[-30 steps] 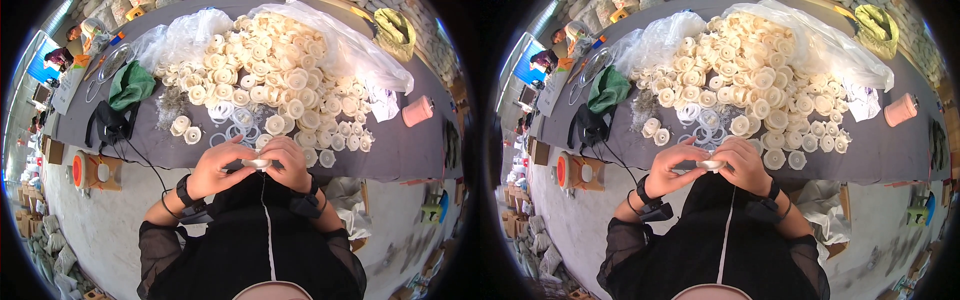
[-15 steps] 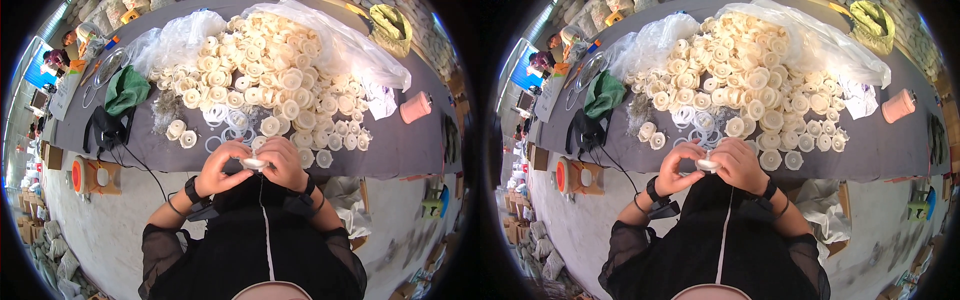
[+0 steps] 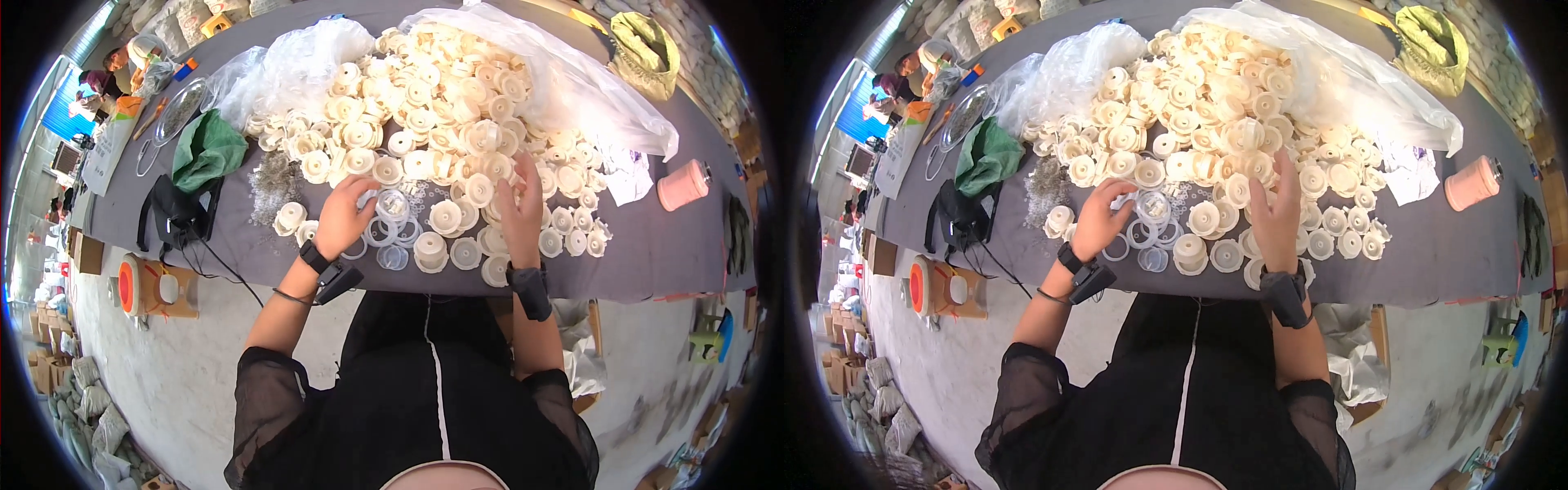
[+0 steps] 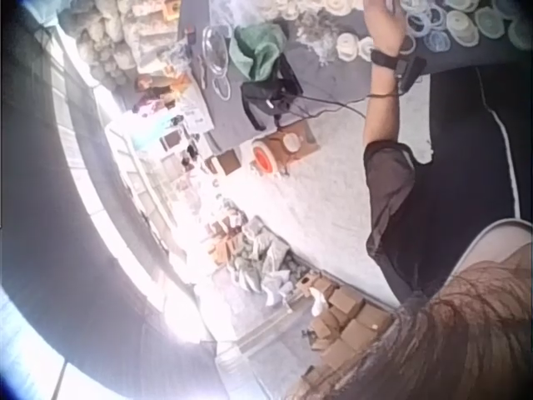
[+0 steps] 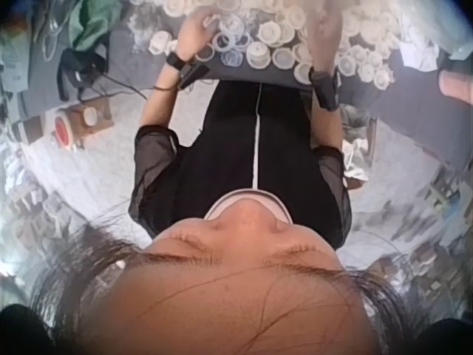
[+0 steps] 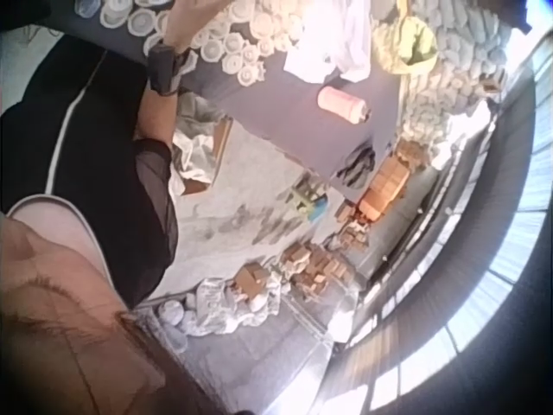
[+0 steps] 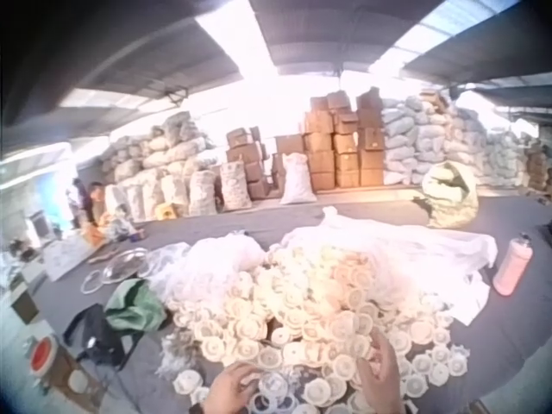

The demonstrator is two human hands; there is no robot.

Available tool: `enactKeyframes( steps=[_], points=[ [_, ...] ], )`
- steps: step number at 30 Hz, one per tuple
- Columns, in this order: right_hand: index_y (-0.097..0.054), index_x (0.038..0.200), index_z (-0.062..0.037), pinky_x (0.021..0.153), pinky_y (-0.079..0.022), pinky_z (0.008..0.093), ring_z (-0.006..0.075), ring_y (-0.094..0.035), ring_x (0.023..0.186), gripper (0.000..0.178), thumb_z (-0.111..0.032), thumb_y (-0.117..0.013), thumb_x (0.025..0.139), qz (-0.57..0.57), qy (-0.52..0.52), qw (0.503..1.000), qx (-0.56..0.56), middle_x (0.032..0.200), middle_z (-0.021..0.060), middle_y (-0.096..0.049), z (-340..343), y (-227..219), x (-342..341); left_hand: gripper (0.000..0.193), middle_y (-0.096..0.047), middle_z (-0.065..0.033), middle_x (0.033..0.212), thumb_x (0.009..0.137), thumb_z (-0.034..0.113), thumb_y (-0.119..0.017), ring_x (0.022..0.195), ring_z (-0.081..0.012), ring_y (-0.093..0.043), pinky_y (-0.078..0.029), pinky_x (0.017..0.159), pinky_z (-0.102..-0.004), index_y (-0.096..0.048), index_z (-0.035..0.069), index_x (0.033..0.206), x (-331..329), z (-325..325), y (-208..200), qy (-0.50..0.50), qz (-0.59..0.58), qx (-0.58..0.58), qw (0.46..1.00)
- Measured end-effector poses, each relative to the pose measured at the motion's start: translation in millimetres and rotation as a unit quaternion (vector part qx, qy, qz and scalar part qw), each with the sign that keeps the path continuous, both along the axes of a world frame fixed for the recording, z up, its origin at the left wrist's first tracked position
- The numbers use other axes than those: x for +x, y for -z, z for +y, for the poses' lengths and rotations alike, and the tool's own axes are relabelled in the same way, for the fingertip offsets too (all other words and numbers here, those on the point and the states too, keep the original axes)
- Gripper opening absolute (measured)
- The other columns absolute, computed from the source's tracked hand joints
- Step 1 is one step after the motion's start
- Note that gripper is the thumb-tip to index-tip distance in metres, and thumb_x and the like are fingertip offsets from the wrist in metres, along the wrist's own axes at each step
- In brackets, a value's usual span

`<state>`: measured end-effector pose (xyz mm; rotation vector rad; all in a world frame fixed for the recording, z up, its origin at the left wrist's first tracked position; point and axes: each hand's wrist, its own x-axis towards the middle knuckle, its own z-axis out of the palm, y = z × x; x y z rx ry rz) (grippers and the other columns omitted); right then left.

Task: Assembling small plastic components by inserting clear plastic pins into white flower-shaped bases.

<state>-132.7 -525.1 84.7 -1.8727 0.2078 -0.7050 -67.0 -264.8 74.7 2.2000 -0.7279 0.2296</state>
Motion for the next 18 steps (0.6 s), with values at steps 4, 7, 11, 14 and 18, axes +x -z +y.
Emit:
enactKeyframes(
  steps=[4,7,11,14,18],
  points=[
    [-0.045,0.119,0.0014,0.088,-0.039,0.0347,0.027,-0.05,0.105,0.042,-0.007,-0.057,0.079,-0.071,0.022,0.992,-0.102,0.113,0.0149,-0.052,17,10,-9,0.015,-0.056,-0.0099,0.081,0.07,0.011,-0.066,0.077,-0.0292,-0.055,-0.045,0.065,-0.0353,-0.062,0.004,0.083,-8,-7,18,0.0,0.061,0.07,0.996],
    [-0.051,0.111,0.0006,0.085,-0.04,0.0352,0.0286,-0.052,0.098,0.035,-0.003,-0.058,0.077,-0.101,-0.021,0.985,-0.135,0.105,0.0148,-0.055,40,10,-12,0.014,-0.053,-0.0086,0.074,0.069,0.016,-0.067,0.072,-0.0266,-0.053,-0.044,0.064,-0.036,-0.063,0.005,0.077,-5,-20,30,-0.008,-0.048,0.118,0.992],
    [-0.058,0.099,-0.0017,0.076,-0.042,0.0352,0.0288,-0.054,0.085,0.025,-0.002,-0.06,0.074,-0.098,-0.115,0.976,-0.154,0.09,0.0123,-0.059,56,16,-11,0.012,-0.052,-0.0074,0.07,0.068,0.016,-0.068,0.07,-0.0266,-0.053,-0.043,0.064,-0.0373,-0.062,0.006,0.073,3,-30,37,-0.012,-0.081,0.166,0.983],
    [-0.06,0.093,-0.0025,0.071,-0.043,0.0341,0.0272,-0.055,0.08,0.019,-0.002,-0.06,0.075,-0.075,-0.131,0.976,-0.157,0.081,0.0095,-0.06,59,28,-9,0.012,-0.054,-0.0075,0.072,0.068,0.015,-0.068,0.071,-0.0269,-0.054,-0.044,0.064,-0.037,-0.063,0.006,0.074,5,-30,37,-0.018,-0.093,0.165,0.982],
    [-0.06,0.096,-0.0011,0.064,-0.043,0.0314,0.0234,-0.056,0.073,0.021,-0.004,-0.061,0.076,-0.023,-0.14,0.982,-0.128,0.08,0.0089,-0.061,67,33,-7,0.011,-0.058,-0.0082,0.077,0.068,0.008,-0.065,0.074,-0.0268,-0.056,-0.045,0.065,-0.0359,-0.063,0.006,0.079,-4,-28,24,-0.029,-0.125,0.0,0.992]
  ],
)
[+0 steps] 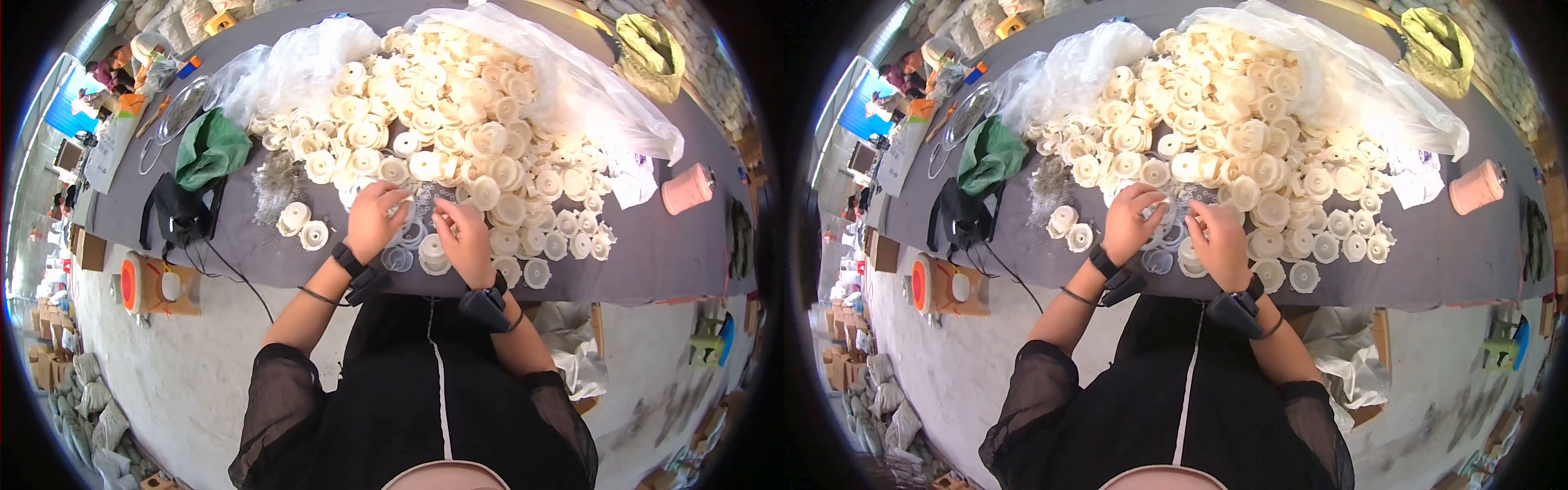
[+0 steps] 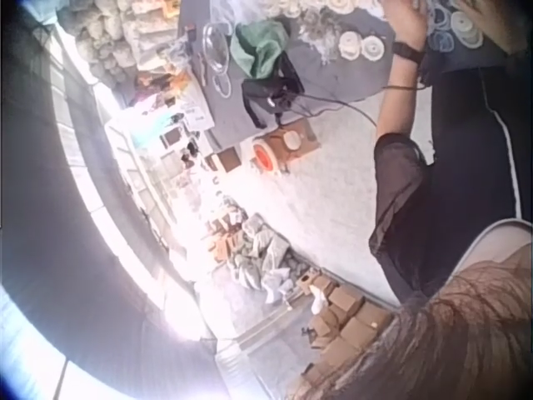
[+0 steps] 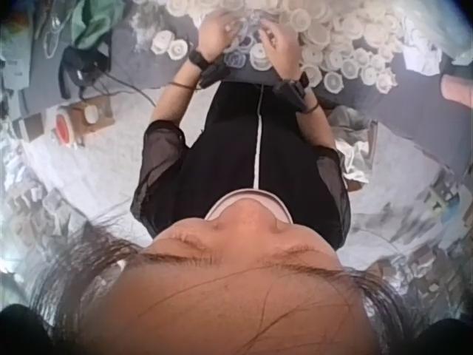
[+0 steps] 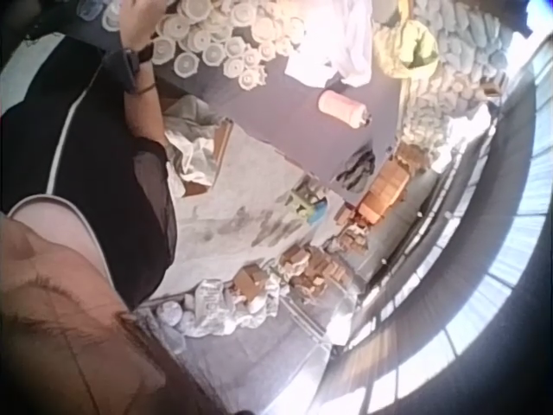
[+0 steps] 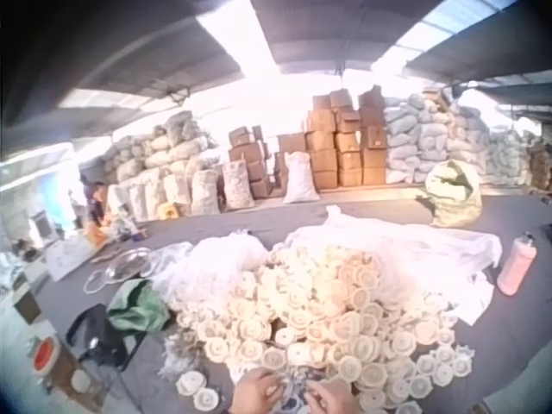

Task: Assembling small plastic components by inserting clear plastic pins into white flower-shaped bases.

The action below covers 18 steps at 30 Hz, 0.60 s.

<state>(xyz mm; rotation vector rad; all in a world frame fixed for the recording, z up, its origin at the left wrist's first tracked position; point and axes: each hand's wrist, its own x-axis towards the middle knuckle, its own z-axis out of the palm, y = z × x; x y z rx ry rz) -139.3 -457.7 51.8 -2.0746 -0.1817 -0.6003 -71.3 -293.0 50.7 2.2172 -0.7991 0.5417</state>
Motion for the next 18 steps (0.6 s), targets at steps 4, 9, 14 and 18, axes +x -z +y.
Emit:
enactKeyframes(
  steps=[4,9,14,18],
  points=[
    [-0.059,0.103,-0.0003,0.058,-0.044,0.0219,0.0083,-0.056,0.065,0.024,-0.007,-0.062,0.08,0.124,-0.072,0.965,0.218,0.081,0.0071,-0.063,10,0,7,0.017,-0.061,-0.0083,0.081,0.073,0.0,-0.063,0.071,-0.0208,-0.058,-0.046,0.063,-0.0283,-0.062,0.004,0.09,-21,-10,-16,0.114,0.104,-0.119,0.981],
    [-0.059,0.1,-0.0009,0.062,-0.046,0.0196,0.0065,-0.057,0.069,0.018,-0.002,-0.057,0.082,0.132,-0.092,0.936,0.312,0.08,0.0033,-0.062,10,1,2,0.02,-0.058,-0.0039,0.077,0.075,-0.001,-0.062,0.068,-0.0139,-0.055,-0.045,0.063,-0.0256,-0.059,0.005,0.094,-30,22,-24,0.003,0.14,-0.173,0.975],
    [-0.056,0.1,-0.0021,0.064,-0.046,0.0195,0.0072,-0.057,0.071,0.017,0.002,-0.051,0.084,0.111,-0.086,0.928,0.344,0.079,0.0035,-0.06,-3,5,-7,0.009,-0.059,-0.0071,0.08,0.081,0.005,-0.055,0.071,-0.0119,-0.055,-0.045,0.065,-0.0255,-0.058,0.0,0.088,20,155,21,-0.259,0.112,-0.313,0.907],
    [-0.057,0.099,-0.0019,0.062,-0.043,0.0191,0.006,-0.053,0.067,0.014,-0.004,-0.05,0.087,0.126,-0.1,0.917,0.364,0.078,0.0033,-0.06,5,-6,-11,0.013,-0.06,-0.0099,0.079,0.076,0.007,-0.059,0.072,-0.0178,-0.058,-0.046,0.068,-0.0279,-0.061,-0.002,0.085,21,228,47,-0.33,0.154,-0.146,0.92]
  ],
)
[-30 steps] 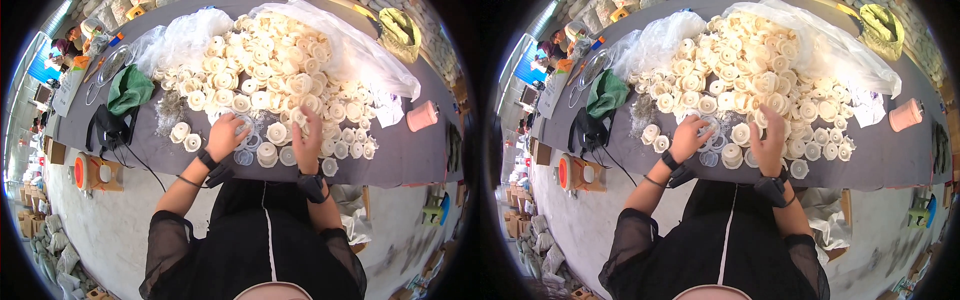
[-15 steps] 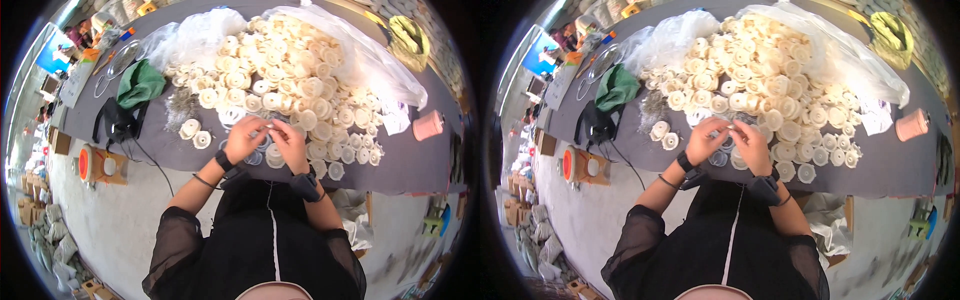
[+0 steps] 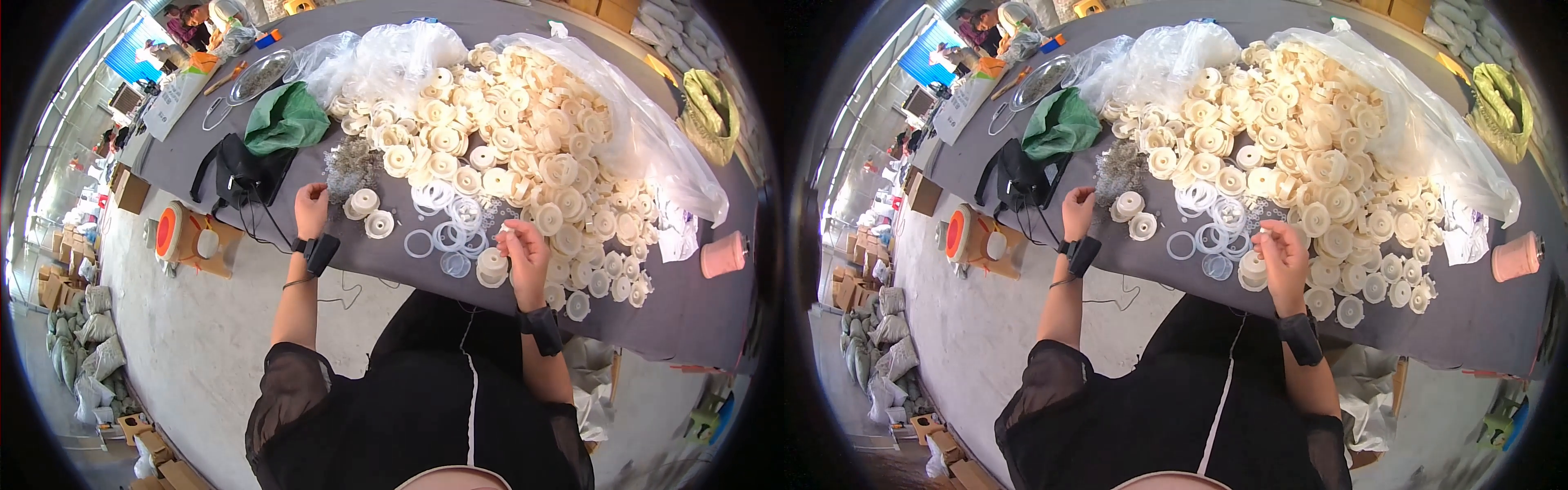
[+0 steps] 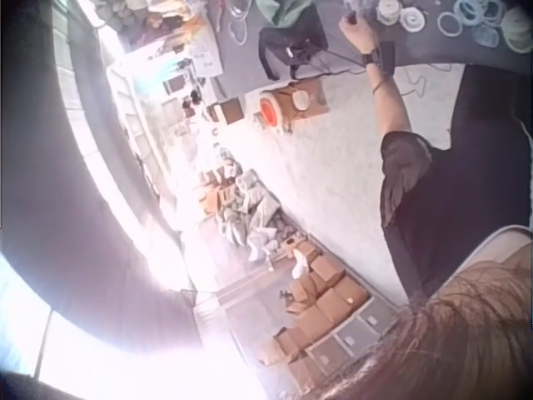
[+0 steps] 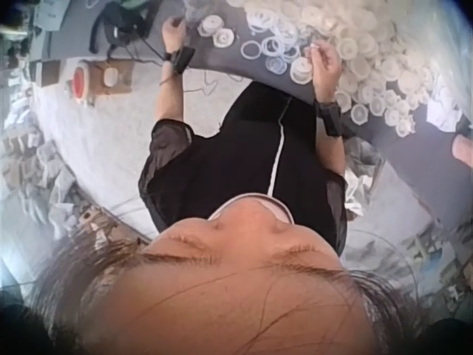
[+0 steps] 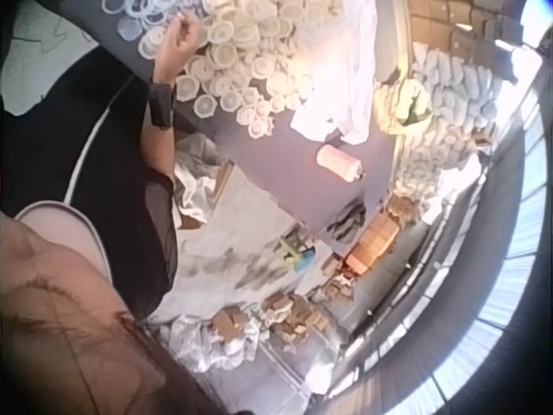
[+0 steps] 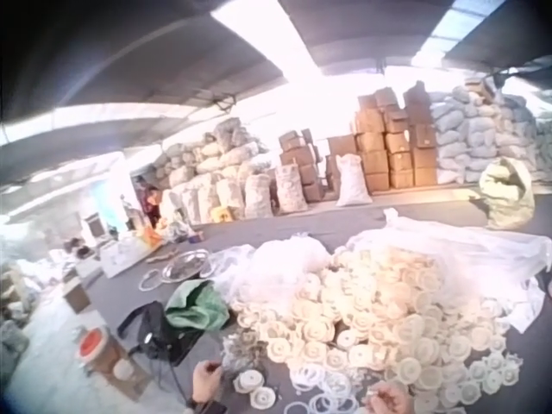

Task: Assembling small plastic components by inserting clear plastic pins into white flower-shaped bases.

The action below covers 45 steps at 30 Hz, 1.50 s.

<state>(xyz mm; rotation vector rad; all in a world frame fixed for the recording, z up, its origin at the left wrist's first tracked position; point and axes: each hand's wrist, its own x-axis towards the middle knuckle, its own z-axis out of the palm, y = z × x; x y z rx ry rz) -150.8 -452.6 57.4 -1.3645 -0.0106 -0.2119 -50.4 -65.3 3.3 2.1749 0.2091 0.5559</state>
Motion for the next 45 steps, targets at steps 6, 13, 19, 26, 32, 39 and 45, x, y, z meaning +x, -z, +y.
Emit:
enactKeyframes(
  steps=[6,13,19,26,32,39,45],
  points=[
    [-0.058,0.097,-0.001,0.062,-0.042,0.0187,0.006,-0.052,0.066,0.014,-0.008,-0.048,0.089,0.016,-0.048,0.999,-0.018,0.077,0.0029,-0.059,12,2,-2,0.015,-0.06,-0.0091,0.073,0.073,0.014,-0.064,0.067,-0.019,-0.058,-0.046,0.063,-0.0295,-0.063,0.0,0.079,5,-49,-37,0.14,-0.005,0.117,0.983],
    [-0.058,0.098,-0.0006,0.063,-0.043,0.0187,0.006,-0.054,0.068,0.015,-0.007,-0.048,0.089,0.028,-0.042,0.998,-0.047,0.079,0.0035,-0.06,11,-4,-12,0.018,-0.058,-0.0126,0.077,0.065,0.019,-0.066,0.078,-0.0306,-0.056,-0.045,0.069,-0.0399,-0.06,0.005,0.074,49,-84,-29,0.068,-0.001,0.295,0.953],
    [-0.058,0.1,-0.0009,0.063,-0.043,0.0183,0.0057,-0.054,0.068,0.017,-0.007,-0.047,0.089,0.024,-0.03,0.999,-0.036,0.079,0.0039,-0.061,-2,-1,-17,0.012,-0.058,-0.0135,0.078,0.064,0.012,-0.061,0.078,-0.0316,-0.055,-0.045,0.07,-0.0407,-0.06,0.005,0.074,57,-87,-18,0.094,0.054,0.329,0.938],
    [-0.056,0.099,-0.0012,0.064,-0.044,0.0194,0.0074,-0.055,0.069,0.014,-0.007,-0.048,0.089,0.01,-0.023,1.0,-0.005,0.079,0.0043,-0.06,7,-2,-16,0.009,-0.058,-0.0112,0.078,0.069,0.006,-0.055,0.073,-0.0281,-0.058,-0.046,0.064,-0.0393,-0.06,0.005,0.076,46,-87,-27,0.133,0.005,0.296,0.946],
    [-0.053,0.099,-0.0011,0.064,-0.046,0.0214,0.0086,-0.056,0.071,0.014,-0.008,-0.05,0.088,0.049,-0.059,0.997,0.022,0.084,0.0074,-0.061,11,0,-3,0.012,-0.062,-0.0023,0.076,0.076,0.0,-0.063,0.066,-0.0079,-0.058,-0.045,0.06,-0.0211,-0.058,0.0,0.087,-8,-141,-61,0.243,0.028,-0.195,0.95],
    [-0.053,0.103,0.0003,0.066,-0.048,0.0236,0.0107,-0.058,0.073,0.02,-0.012,-0.052,0.088,0.064,-0.131,0.98,0.133,0.086,0.0077,-0.063,28,-5,19,0.012,-0.063,-0.0037,0.079,0.079,-0.003,-0.061,0.07,-0.0076,-0.058,-0.047,0.065,-0.0196,-0.059,-0.001,0.09,-48,-196,-70,0.371,0.091,-0.392,0.837],
    [-0.055,0.101,-0.0009,0.063,-0.048,0.0233,0.01,-0.058,0.069,0.018,-0.012,-0.053,0.087,0.074,-0.135,0.978,0.138,0.083,0.007,-0.063,17,9,24,0.012,-0.062,-0.0065,0.086,0.081,-0.001,-0.057,0.077,-0.0108,-0.058,-0.046,0.069,-0.023,-0.058,0.0,0.093,-42,-203,-63,0.399,0.144,-0.435,0.794]
  ],
)
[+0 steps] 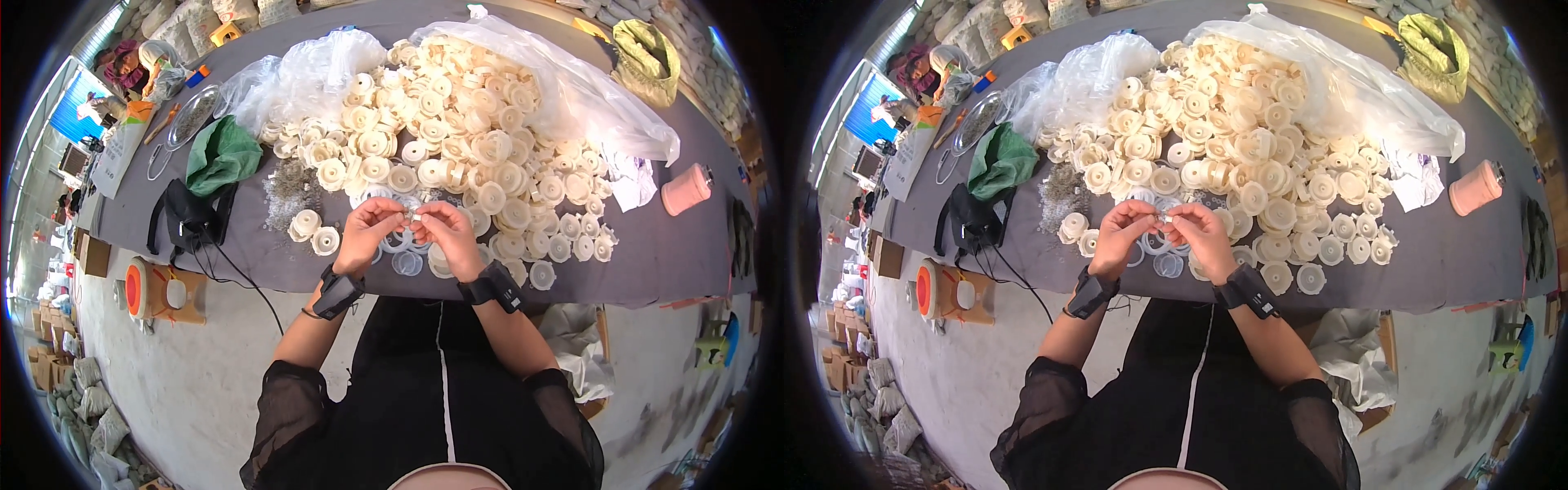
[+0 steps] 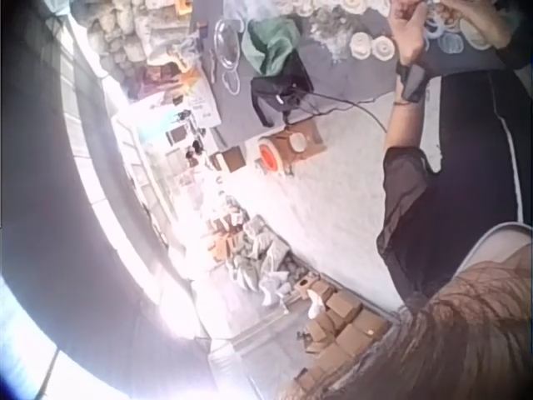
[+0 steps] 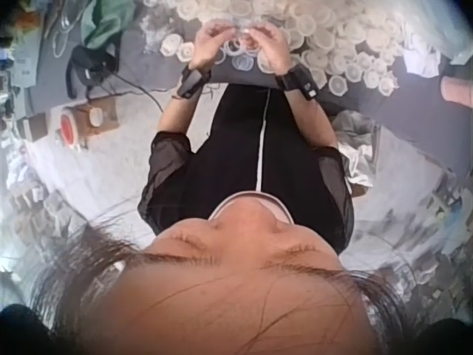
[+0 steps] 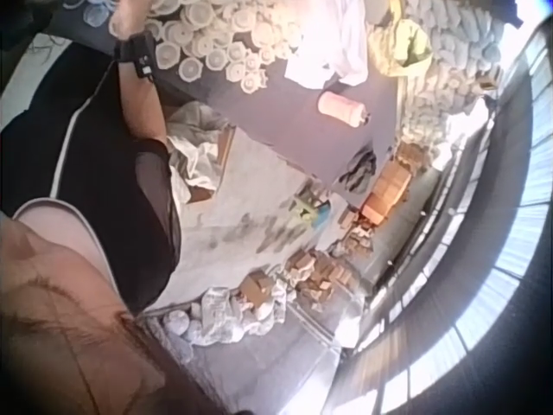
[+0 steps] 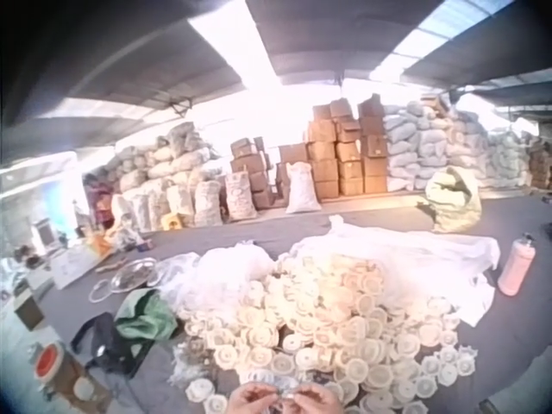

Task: Assembling small plastic components by inserting clear plastic pins into white flower-shaped bases.

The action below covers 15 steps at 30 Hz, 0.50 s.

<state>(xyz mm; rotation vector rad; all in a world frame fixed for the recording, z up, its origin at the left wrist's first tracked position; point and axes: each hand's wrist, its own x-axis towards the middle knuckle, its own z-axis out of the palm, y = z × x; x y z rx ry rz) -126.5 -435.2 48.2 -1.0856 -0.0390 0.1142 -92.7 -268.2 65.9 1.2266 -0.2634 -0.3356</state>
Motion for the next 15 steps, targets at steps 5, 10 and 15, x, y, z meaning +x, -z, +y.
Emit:
enactKeyframes(
  steps=[5,10,15],
  points=[
    [-0.056,0.099,-0.0017,0.061,-0.047,0.0222,0.0094,-0.057,0.067,0.016,-0.012,-0.054,0.086,0.0,0.035,0.999,0.001,0.08,0.0057,-0.062,-1,3,3,0.014,-0.061,-0.0042,0.088,0.08,0.0,-0.058,0.077,-0.009,-0.056,-0.044,0.067,-0.0205,-0.058,0.002,0.094,5,-4,11,0.006,0.057,-0.043,0.997],
    [-0.056,0.099,-0.0017,0.061,-0.047,0.0219,0.0094,-0.057,0.068,0.016,-0.011,-0.054,0.086,0.005,0.017,1.0,-0.005,0.08,0.0061,-0.062,-2,-1,4,0.014,-0.061,-0.0046,0.089,0.081,-0.001,-0.053,0.076,-0.0098,-0.055,-0.043,0.068,-0.0214,-0.057,0.002,0.094,7,0,24,0.021,0.053,-0.056,0.997],
    [-0.056,0.105,-0.0018,0.061,-0.047,0.0211,0.0092,-0.058,0.067,0.021,-0.012,-0.053,0.086,0.024,-0.006,1.0,-0.001,0.08,0.0065,-0.062,-2,3,9,0.015,-0.06,-0.0051,0.086,0.083,-0.001,-0.05,0.074,-0.0096,-0.056,-0.044,0.066,-0.0201,-0.057,0.001,0.096,7,-5,22,-0.01,0.108,-0.138,0.984]
  ],
)
